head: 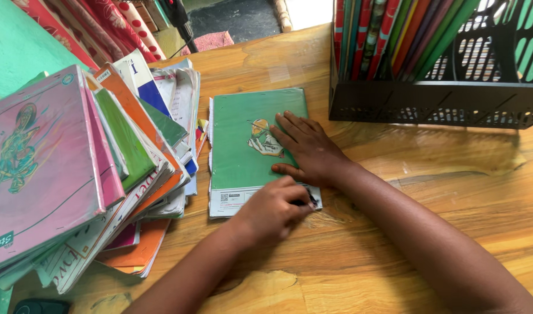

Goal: The person wipes the covers of several notebooks using a cloth and then places them into a black plastic organizer rack.

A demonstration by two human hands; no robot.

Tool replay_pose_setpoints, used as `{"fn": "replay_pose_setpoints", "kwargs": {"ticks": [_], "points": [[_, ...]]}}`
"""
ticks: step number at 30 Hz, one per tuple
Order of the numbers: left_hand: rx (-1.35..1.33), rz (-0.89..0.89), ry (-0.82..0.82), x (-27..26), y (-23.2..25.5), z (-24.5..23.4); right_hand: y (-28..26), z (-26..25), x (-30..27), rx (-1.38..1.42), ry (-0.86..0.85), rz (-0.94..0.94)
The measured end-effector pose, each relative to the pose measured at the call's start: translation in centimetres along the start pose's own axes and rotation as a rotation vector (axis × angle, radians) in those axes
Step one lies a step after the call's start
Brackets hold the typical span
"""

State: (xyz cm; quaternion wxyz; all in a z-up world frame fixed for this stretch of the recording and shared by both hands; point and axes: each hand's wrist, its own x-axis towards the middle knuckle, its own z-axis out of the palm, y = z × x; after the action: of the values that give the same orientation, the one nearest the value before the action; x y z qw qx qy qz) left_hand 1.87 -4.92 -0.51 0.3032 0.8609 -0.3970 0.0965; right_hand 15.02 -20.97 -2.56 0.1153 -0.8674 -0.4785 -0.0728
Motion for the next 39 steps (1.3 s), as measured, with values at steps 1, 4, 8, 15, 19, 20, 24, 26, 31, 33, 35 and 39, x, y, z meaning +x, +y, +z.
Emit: {"fn": "replay_pose_setpoints", "kwargs": {"ticks": [1, 4, 8, 15, 19, 20, 24, 26, 31, 33, 35, 39], "points": [[-0.018, -0.005, -0.012, 0.0, -0.1, -0.1, 0.1, 0.0, 0.0, 0.000, 0.001, -0.003], [-0.029, -0.039, -0.055, -0.5, -0.6, -0.9, 0.2, 0.1, 0.0, 0.009, 0.000, -0.007], [0.109, -0.160, -0.122, -2.9, -1.7, -3.7, 0.2, 0.1, 0.0, 0.009, -0.012, -0.001], [0.561, -0.498, 0.048, -4.6, -4.6, -5.5, 0.2, -0.1, 0.1, 0.005, -0.033, 0.002], [0.345, -0.562, -0.022, -5.1, -2.6, -4.6, 0.9, -0.8, 0.1, 0.033, -0.109, -0.024], [0.285, -0.507, -0.083, -5.3, -1.9, -4.8, 1.2, -1.3, 0.1, 0.027, -0.185, -0.010], [0.116, -0.375, -0.148, -5.2, -0.7, -4.5, 2.0, -3.8, -0.4, 0.027, -0.344, 0.054], [0.244, -0.372, 0.009, -4.7, -1.7, -4.1, 1.2, -3.9, -0.4, -0.015, -0.398, 0.093], [0.427, -0.366, 0.282, -5.0, -4.3, -4.1, -1.1, -2.0, -1.1, -0.205, -0.327, 0.057], [0.359, -0.376, 0.205, -5.1, -4.0, -3.8, -0.7, -1.9, -0.9, -0.210, -0.294, 0.019], [0.090, -0.317, 0.056, -5.1, -3.1, -3.0, -0.4, -2.5, -0.8, -0.145, -0.311, -0.034], [-0.005, -0.125, -0.007, -5.1, 0.0, -0.8, 0.7, -5.8, -0.3, 0.121, -0.472, -0.056]]}}
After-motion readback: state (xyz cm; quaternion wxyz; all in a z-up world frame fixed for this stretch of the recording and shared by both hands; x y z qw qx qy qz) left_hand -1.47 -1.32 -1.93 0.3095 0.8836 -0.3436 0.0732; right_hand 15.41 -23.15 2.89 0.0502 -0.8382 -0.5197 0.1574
